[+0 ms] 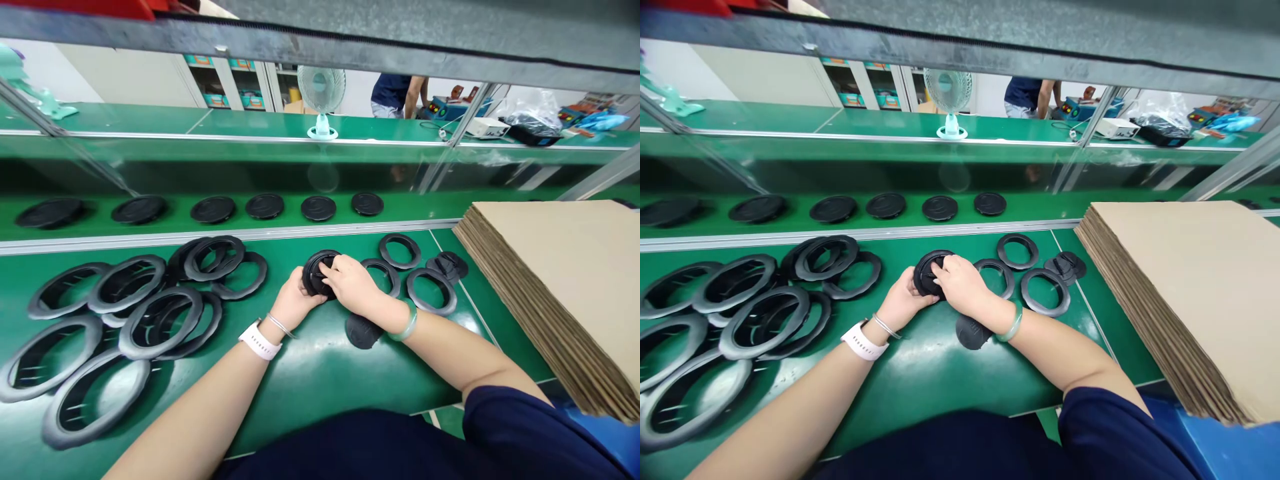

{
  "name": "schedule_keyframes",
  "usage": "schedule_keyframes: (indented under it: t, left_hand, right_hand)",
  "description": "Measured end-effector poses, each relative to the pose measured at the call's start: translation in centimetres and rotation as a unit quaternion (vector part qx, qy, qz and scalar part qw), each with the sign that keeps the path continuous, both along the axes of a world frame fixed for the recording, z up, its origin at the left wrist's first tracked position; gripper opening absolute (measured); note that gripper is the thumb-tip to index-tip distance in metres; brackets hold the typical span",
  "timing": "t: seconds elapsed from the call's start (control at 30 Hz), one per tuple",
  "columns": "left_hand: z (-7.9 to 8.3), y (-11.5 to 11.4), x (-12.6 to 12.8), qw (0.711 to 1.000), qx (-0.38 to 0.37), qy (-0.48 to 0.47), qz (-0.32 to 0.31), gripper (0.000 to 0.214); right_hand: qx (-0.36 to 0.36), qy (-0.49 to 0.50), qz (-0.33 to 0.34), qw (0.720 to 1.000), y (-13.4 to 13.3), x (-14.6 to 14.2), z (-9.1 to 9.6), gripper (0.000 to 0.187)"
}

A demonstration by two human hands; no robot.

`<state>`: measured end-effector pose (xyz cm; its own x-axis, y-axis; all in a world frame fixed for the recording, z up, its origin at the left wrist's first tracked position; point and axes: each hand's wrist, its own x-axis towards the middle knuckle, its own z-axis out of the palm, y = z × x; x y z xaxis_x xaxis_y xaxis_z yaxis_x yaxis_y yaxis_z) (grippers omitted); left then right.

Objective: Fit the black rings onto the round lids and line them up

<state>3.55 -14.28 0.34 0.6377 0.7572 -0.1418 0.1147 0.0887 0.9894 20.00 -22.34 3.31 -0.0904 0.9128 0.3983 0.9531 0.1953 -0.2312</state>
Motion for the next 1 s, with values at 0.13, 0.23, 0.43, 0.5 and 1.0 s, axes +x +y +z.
schedule_keyframes:
  t: [0.13,0.23,0.43,0.5,1.0]
  left_hand:
    - [0.4,-0.2,0.2,0.998,-0.018,-0.054,0.021,0.068]
    - [0.5,-0.7,0.3,0.997,-0.019,-0.072,-0.007,0.073]
    - [0.3,-0.9,0.0,0.997,0.024,-0.064,-0.030,0.070]
    - [0.2,-0.8,-0.1,0.997,0.071,-0.019,-0.009,0.056]
    - [1.0,-0.4,0.0,0.983,0.164,0.073,0.039,0.040]
  right_hand:
    - [0.112,0.169,-0.072,0.977,-0.5,0.6,0.2,0.035]
    - [0.068,0.311,-0.103,0.942,0.1,1.3,-0.3,0.030]
    - [0.004,0.426,-0.121,0.896,1.1,1.6,-1.5,0.017]
    - [-0.004,0.446,-0.118,0.887,1.1,1.3,-1.6,0.017]
    - [-0.103,0.478,-0.045,0.871,0.3,1.3,0.3,0.048]
